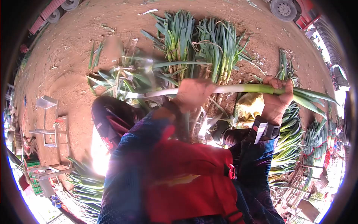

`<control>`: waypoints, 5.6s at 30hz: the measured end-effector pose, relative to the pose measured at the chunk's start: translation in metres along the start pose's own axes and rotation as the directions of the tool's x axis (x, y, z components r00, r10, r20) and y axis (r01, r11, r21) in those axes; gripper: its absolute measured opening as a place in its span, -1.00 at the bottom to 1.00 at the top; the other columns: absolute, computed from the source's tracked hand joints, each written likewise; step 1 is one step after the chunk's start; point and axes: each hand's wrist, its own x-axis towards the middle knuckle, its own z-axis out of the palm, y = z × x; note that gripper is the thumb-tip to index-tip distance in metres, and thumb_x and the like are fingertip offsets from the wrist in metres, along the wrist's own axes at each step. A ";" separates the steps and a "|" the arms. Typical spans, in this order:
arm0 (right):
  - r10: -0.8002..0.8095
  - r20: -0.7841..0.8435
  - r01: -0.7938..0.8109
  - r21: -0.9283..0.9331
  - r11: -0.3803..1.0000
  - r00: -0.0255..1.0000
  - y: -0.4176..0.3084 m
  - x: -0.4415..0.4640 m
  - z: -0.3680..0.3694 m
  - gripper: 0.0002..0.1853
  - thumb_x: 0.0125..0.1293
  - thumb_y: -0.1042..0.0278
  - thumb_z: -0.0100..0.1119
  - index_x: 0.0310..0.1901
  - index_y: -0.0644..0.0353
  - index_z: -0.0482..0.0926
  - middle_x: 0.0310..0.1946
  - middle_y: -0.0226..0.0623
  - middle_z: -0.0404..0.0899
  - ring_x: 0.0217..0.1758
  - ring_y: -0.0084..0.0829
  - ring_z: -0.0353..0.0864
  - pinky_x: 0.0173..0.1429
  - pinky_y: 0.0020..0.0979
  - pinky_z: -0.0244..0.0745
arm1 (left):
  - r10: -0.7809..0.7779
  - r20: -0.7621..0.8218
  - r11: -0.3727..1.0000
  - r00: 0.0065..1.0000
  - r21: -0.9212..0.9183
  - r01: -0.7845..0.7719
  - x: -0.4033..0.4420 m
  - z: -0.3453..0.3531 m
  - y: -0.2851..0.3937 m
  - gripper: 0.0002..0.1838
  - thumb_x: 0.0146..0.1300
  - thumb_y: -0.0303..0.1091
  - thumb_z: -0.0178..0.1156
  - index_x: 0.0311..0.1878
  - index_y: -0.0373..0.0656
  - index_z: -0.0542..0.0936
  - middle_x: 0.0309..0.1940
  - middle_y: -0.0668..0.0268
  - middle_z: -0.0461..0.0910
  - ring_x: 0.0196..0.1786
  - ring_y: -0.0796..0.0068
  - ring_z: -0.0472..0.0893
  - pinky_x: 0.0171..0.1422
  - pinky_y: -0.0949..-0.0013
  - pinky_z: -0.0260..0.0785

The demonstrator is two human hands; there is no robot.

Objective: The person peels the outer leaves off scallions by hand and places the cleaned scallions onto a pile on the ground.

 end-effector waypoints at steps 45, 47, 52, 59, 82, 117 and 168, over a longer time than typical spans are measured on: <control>0.134 0.061 -0.140 0.124 0.982 0.989 -0.041 0.053 -0.066 -0.75 0.22 0.29 0.08 -0.58 0.09 0.33 -0.72 -0.49 0.19 -0.65 -0.53 0.21 -0.11 -0.24 0.38 | -0.880 0.088 -0.038 0.467 -0.993 0.116 -0.095 -0.149 -0.210 -0.84 0.38 -0.37 0.01 -0.31 -0.17 0.50 -0.52 0.29 0.50 -0.49 0.52 0.47 -0.41 0.46 0.36; 0.142 0.019 -0.144 0.120 0.982 0.990 -0.058 0.068 -0.094 -0.72 0.24 0.26 0.02 -0.60 0.07 0.29 -0.75 -0.48 0.16 -0.67 -0.52 0.20 -0.13 -0.24 0.37 | -0.802 -0.064 0.271 0.594 -0.925 0.267 -0.117 -0.195 -0.242 -0.82 0.36 -0.35 0.05 -0.38 -0.16 0.49 -0.58 0.39 0.40 -0.55 0.59 0.37 -0.49 0.49 0.25; 0.149 -0.175 -0.111 0.210 0.971 0.973 -0.096 0.080 -0.144 -0.67 0.25 0.24 0.02 -0.65 0.04 0.25 -0.75 -0.49 0.16 -0.68 -0.49 0.19 -0.18 -0.26 0.40 | -0.900 -0.289 0.382 0.327 -0.884 0.271 -0.142 -0.289 -0.263 -0.80 0.38 -0.25 0.04 -0.32 -0.12 0.52 -0.57 0.45 0.39 -0.58 0.62 0.30 -0.53 0.54 0.10; 0.109 -0.329 -0.051 0.181 0.982 0.938 -0.049 0.067 -0.119 -0.69 0.27 0.19 -0.08 -0.59 0.06 0.20 -0.75 -0.43 0.11 -0.62 -0.44 0.19 -0.18 -0.29 0.37 | -0.365 -0.210 0.845 0.907 0.334 0.418 -0.075 -0.221 -0.178 -0.77 -0.05 -0.38 0.39 -0.25 -0.05 0.64 0.01 0.26 0.56 0.25 0.31 0.43 0.26 0.29 0.33; 0.040 0.366 -0.100 0.147 0.984 0.930 0.012 0.034 -0.025 -0.72 0.22 0.19 0.28 -0.22 0.24 0.54 -0.36 -0.25 0.54 -0.14 -0.26 0.49 0.15 -0.12 0.34 | -0.202 0.410 0.631 0.889 -0.640 0.438 0.006 -0.066 -0.013 -0.76 0.15 -0.44 0.31 -0.10 -0.14 0.55 -0.30 0.35 0.60 -0.19 0.59 0.57 -0.10 0.45 0.46; -0.084 0.054 0.083 0.017 0.996 0.995 0.012 0.031 -0.044 -0.75 0.19 0.23 0.26 -0.37 0.21 0.46 -0.51 -0.30 0.43 -0.30 -0.28 0.40 -0.02 -0.15 0.39 | -0.579 0.230 -0.030 0.782 -0.965 0.262 -0.015 -0.036 -0.045 -0.92 0.29 -0.39 0.22 -0.23 -0.10 0.51 -0.29 0.34 0.60 -0.26 0.43 0.62 0.04 0.31 0.49; -0.091 -0.343 -0.232 -0.784 0.576 0.935 -0.095 0.181 -0.295 -0.71 0.27 0.13 0.14 -0.10 0.13 0.54 -0.29 -0.29 0.63 -0.39 -0.37 0.65 -0.36 -0.40 0.54 | -0.800 0.212 0.418 0.561 -0.473 0.775 0.001 -0.129 -0.162 -0.58 0.35 -0.06 0.09 0.07 -0.20 0.54 -0.05 0.26 0.61 0.08 0.39 0.58 0.12 0.33 0.37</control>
